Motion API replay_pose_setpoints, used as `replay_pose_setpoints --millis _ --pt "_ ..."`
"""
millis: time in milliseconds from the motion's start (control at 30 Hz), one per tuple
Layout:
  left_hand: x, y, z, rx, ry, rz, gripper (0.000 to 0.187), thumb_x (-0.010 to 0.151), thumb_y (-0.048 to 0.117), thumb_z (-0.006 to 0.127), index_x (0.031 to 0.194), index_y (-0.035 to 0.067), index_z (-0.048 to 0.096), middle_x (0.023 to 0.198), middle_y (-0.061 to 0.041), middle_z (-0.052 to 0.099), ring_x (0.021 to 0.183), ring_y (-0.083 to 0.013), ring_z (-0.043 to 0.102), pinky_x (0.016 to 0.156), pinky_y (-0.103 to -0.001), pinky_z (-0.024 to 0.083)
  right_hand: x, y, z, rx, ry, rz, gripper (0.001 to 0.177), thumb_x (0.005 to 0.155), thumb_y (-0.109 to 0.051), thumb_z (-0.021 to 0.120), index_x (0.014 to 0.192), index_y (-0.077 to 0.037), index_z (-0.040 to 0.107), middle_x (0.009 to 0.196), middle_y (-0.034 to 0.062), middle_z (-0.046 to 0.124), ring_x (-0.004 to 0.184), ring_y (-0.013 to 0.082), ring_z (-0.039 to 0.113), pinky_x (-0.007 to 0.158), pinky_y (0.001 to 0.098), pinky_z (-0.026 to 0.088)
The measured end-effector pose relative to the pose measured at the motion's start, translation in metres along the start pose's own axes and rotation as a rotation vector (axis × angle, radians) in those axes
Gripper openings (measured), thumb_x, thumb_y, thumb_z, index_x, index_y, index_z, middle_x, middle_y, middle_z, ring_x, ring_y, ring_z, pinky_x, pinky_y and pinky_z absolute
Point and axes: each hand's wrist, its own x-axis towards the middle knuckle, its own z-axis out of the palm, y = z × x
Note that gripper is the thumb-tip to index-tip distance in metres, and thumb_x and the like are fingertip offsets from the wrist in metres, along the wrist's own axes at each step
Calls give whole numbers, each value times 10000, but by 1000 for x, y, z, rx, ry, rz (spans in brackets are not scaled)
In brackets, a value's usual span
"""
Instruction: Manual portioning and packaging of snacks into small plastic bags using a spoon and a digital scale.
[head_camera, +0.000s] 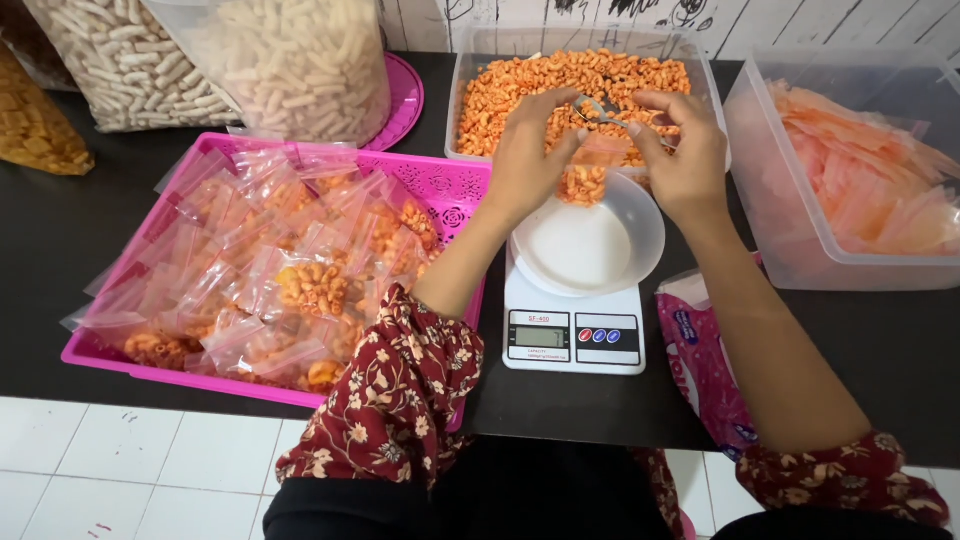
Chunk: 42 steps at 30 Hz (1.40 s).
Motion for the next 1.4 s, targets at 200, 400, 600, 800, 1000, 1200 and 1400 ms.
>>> replay_pose_setpoints --millis 200,400,600,800,1000,1200,1400 --pt "1 1 2 1 3 21 367 942 222 632 1294 123 600 1306 -106 652 1261 -311 584 1044 -475 470 1 1 5 -5 -14 -5 227 1018 -89 643 1240 -42 659 1202 134 638 1077 283 601 881 402 493" --pt "6 -29 6 93 19 -20 486 926 359 669 1333 118 556 1346 -126 635 1273 -358 569 1045 -517 442 3 25 9 -1 -35 5 280 1021 -166 649 1263 -27 639 1237 136 651 1142 280 605 911 377 499" --pt "7 -33 10 27 -129 -247 684 873 551 729 1411 176 537 1280 -135 662 1268 -368 596 1047 -554 468 -5 51 24 162 -35 98 342 974 -171 778 1287 -78 679 1134 177 678 1067 332 662 869 417 557" --pt "4 -5 -1 -76 -176 -149 641 884 486 752 1390 149 548 1194 -216 689 1201 -451 625 1016 -565 495 -6 43 25 164 -124 189 263 946 -174 782 1205 -190 744 917 22 719 857 123 677 769 249 535" --pt "3 6 -9 -126 -293 -176 1034 715 471 908 1539 193 348 1333 -235 636 1293 -471 566 1088 -583 450 12 17 11 221 -82 243 134 970 -123 770 1092 -179 765 889 -15 703 798 56 641 718 210 534" --pt "11 13 -22 17 -451 -211 1164 693 342 938 1593 138 229 1407 -271 560 1381 -470 462 1160 -570 354 13 32 12 30 -327 61 464 868 -308 800 1252 -67 700 1026 235 689 966 419 658 821 502 523" --pt "3 -13 -9 145 -597 -271 1259 663 398 927 1613 128 145 1409 -265 540 1403 -434 440 1178 -537 333 18 17 17 121 -343 289 273 833 -161 796 1102 -170 745 876 1 722 790 78 621 771 232 497"
